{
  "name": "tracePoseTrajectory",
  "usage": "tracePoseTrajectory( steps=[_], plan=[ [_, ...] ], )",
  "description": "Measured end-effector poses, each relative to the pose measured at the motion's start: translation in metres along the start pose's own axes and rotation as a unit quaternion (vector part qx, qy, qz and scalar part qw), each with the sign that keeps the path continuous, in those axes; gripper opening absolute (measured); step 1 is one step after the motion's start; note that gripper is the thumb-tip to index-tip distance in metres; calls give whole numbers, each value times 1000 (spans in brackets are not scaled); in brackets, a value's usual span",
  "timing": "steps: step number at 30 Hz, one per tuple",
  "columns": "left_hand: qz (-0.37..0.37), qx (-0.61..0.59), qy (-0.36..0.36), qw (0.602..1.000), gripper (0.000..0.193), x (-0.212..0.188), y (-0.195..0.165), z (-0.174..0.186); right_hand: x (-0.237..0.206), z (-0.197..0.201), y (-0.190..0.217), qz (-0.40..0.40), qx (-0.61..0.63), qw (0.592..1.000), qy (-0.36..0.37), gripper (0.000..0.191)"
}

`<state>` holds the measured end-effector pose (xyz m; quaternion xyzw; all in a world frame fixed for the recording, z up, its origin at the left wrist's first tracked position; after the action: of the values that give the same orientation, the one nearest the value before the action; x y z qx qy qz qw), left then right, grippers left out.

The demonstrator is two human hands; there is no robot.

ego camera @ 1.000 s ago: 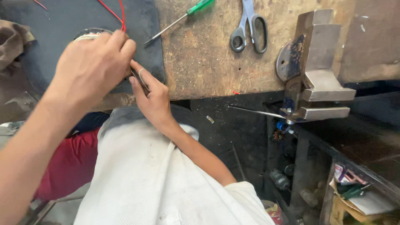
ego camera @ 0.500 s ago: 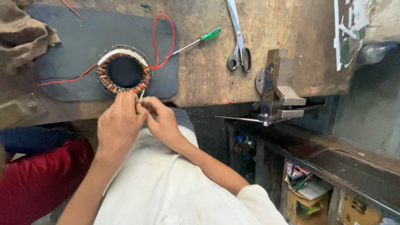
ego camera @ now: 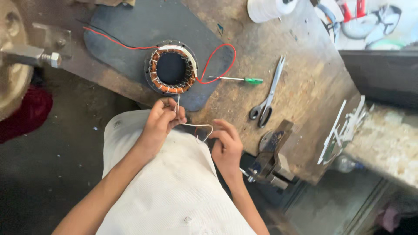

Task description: The person secures copper windings on a motor stator using white thread, then cuts the thread and wires with scissors. They retrieve a hammer from a drawer and tap the stator to seat the windings, repeating the process on a second stator.

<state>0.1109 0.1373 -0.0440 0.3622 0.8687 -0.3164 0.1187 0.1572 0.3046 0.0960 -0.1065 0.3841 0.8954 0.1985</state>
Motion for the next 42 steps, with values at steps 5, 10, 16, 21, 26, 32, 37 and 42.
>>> tracePoseTrajectory(
  steps=[5,10,16,21,26,32,37,42],
  plan=[
    [-111,155,-102,976,25,-13,-19,1,73,0,84,323,-241,915,41,51],
    [-181,436,-193,860,30,-31,-66,-33,105,-56,116,404,-311,857,78,39],
    [-237,567,-188,766,23,-35,-93,-72,114,-26,124,387,-278,879,24,42],
    [-264,643,-164,700,33,-35,-112,-79,145,-10,129,335,-272,901,-38,44],
    [-274,695,-259,612,40,-32,-187,-32,150,-12,120,309,-285,906,-40,44],
    [-341,806,-287,390,54,66,-258,-27,154,-20,104,287,-292,912,-35,45],
    [-319,775,-285,466,45,42,-259,-32,159,-21,98,274,-271,923,-27,48],
    [-292,758,-185,553,41,-16,-193,-57,160,-21,99,278,-258,925,-18,49]
  ],
)
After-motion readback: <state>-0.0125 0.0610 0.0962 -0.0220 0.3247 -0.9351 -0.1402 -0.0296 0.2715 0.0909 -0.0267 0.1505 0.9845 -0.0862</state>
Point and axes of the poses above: each hand's wrist, its own x-axis towards the middle knuckle, its own z-axis out of the back of the hand, y = z × x, the point moved 10 cm from there along x, towards the middle knuckle, and after that the axes turned 6 degrees about y, right-handed, at the moved point
